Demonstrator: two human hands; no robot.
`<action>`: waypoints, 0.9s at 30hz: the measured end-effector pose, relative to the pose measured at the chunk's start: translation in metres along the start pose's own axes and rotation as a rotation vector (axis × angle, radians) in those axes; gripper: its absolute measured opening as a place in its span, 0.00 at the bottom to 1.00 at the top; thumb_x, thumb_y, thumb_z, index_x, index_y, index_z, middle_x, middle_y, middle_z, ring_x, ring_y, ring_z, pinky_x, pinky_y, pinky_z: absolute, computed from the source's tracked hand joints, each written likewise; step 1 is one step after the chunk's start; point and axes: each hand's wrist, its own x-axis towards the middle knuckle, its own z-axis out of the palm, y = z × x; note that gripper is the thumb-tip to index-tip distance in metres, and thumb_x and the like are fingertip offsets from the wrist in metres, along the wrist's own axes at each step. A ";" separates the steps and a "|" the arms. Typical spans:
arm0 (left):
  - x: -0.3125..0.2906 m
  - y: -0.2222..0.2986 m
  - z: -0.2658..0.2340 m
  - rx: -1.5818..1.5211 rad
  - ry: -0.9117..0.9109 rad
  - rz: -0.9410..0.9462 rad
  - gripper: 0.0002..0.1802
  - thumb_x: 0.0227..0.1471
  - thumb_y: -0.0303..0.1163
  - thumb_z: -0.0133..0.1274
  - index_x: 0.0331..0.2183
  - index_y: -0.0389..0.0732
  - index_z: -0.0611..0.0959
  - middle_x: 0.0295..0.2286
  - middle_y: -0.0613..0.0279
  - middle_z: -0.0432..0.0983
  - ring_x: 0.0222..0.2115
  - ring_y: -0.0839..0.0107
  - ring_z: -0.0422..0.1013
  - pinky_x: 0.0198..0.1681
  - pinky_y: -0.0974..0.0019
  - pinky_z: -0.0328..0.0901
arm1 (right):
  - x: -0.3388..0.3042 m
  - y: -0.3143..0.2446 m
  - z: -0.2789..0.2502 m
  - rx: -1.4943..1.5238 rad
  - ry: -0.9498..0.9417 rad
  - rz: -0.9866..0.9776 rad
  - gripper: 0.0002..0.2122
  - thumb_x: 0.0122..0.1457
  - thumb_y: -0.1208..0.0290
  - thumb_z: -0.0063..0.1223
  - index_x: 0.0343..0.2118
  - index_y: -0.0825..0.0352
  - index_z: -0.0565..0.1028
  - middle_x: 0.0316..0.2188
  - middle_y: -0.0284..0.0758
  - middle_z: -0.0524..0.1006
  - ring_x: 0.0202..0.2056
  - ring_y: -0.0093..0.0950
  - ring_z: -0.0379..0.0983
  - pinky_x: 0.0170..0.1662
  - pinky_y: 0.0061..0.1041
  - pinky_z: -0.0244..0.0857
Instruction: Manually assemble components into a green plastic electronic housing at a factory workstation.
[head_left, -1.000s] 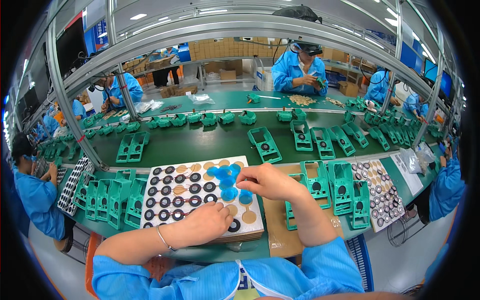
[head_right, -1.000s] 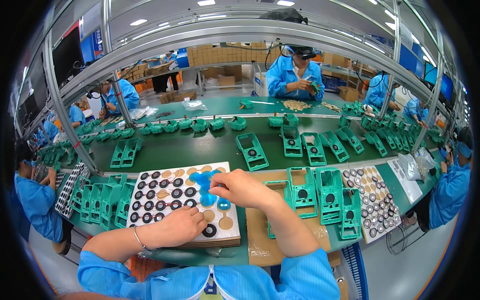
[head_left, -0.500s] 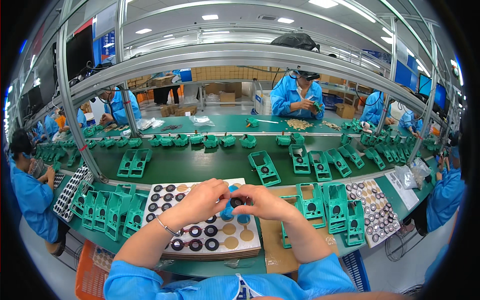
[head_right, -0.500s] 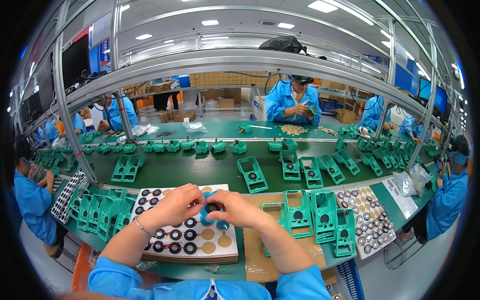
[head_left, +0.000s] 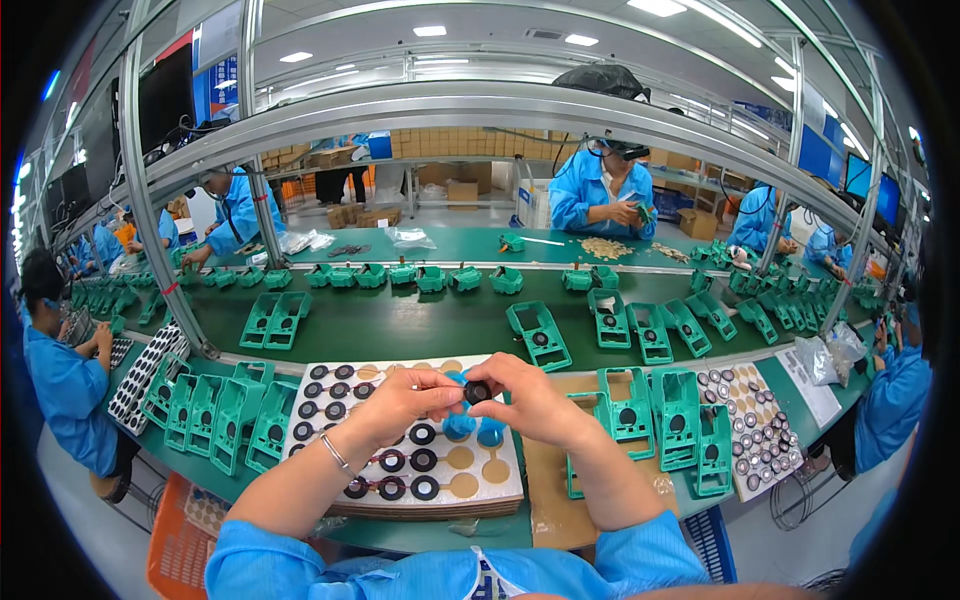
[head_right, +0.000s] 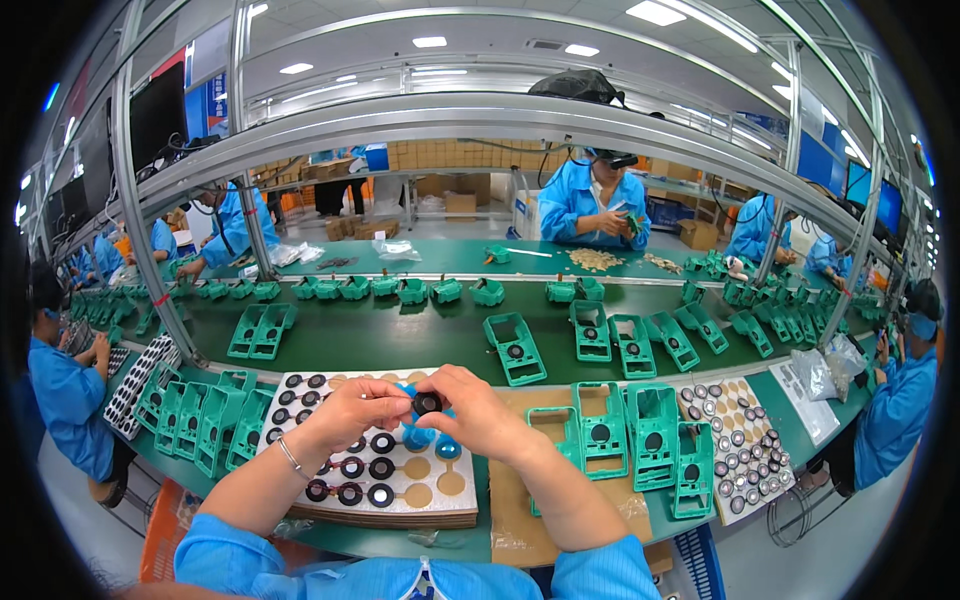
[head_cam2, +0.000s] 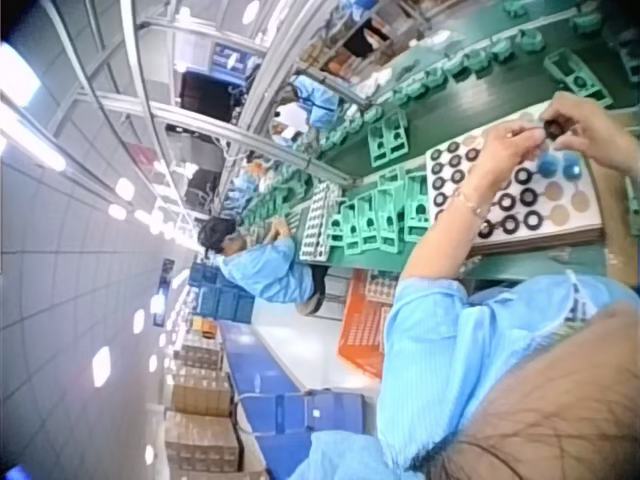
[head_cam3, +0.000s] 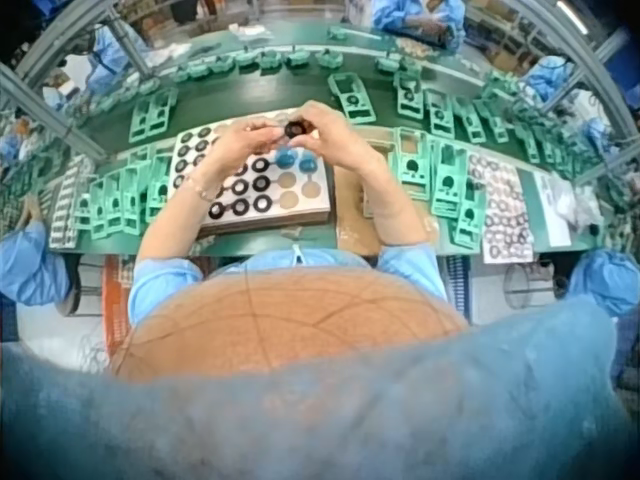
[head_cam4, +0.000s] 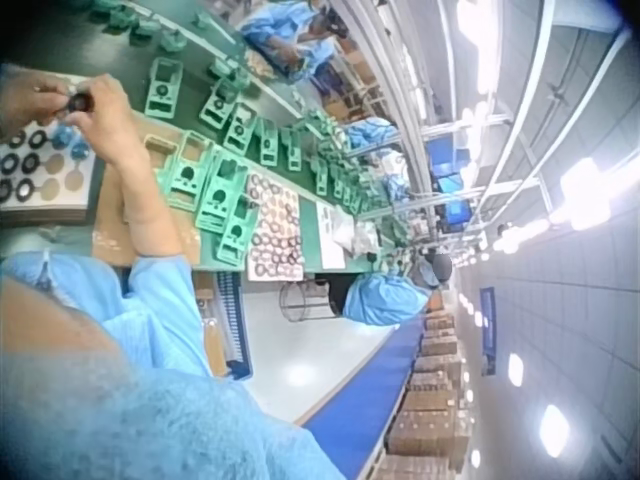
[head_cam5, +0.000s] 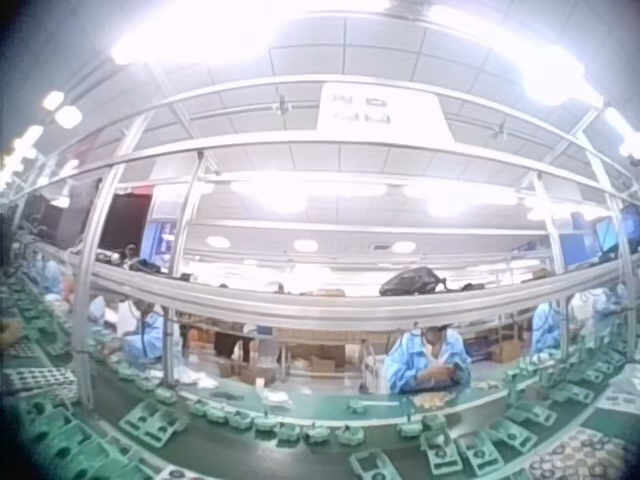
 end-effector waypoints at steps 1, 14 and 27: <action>0.001 0.000 0.000 0.000 -0.001 0.003 0.09 0.49 0.32 0.54 0.31 0.38 0.79 0.25 0.66 0.75 0.24 0.82 0.65 0.29 0.78 0.61 | 0.000 0.001 -0.001 -0.037 0.002 -0.009 0.18 0.45 0.73 0.61 0.41 0.67 0.70 0.30 0.34 0.68 0.29 0.26 0.67 0.36 0.24 0.64; 0.005 -0.004 0.004 -0.026 -0.014 -0.056 0.06 0.49 0.32 0.55 0.29 0.40 0.80 0.25 0.68 0.75 0.23 0.83 0.64 0.30 0.79 0.60 | -0.002 -0.001 -0.002 -0.121 0.011 -0.034 0.18 0.41 0.75 0.61 0.38 0.67 0.70 0.34 0.38 0.68 0.37 0.38 0.64 0.41 0.33 0.61; 0.009 -0.013 -0.008 0.399 -0.015 -0.038 0.04 0.45 0.28 0.52 0.25 0.38 0.79 0.24 0.65 0.75 0.26 0.75 0.70 0.31 0.72 0.63 | 0.000 0.014 -0.024 0.420 0.294 0.250 0.14 0.49 0.76 0.57 0.40 0.68 0.71 0.34 0.32 0.73 0.36 0.19 0.70 0.40 0.20 0.66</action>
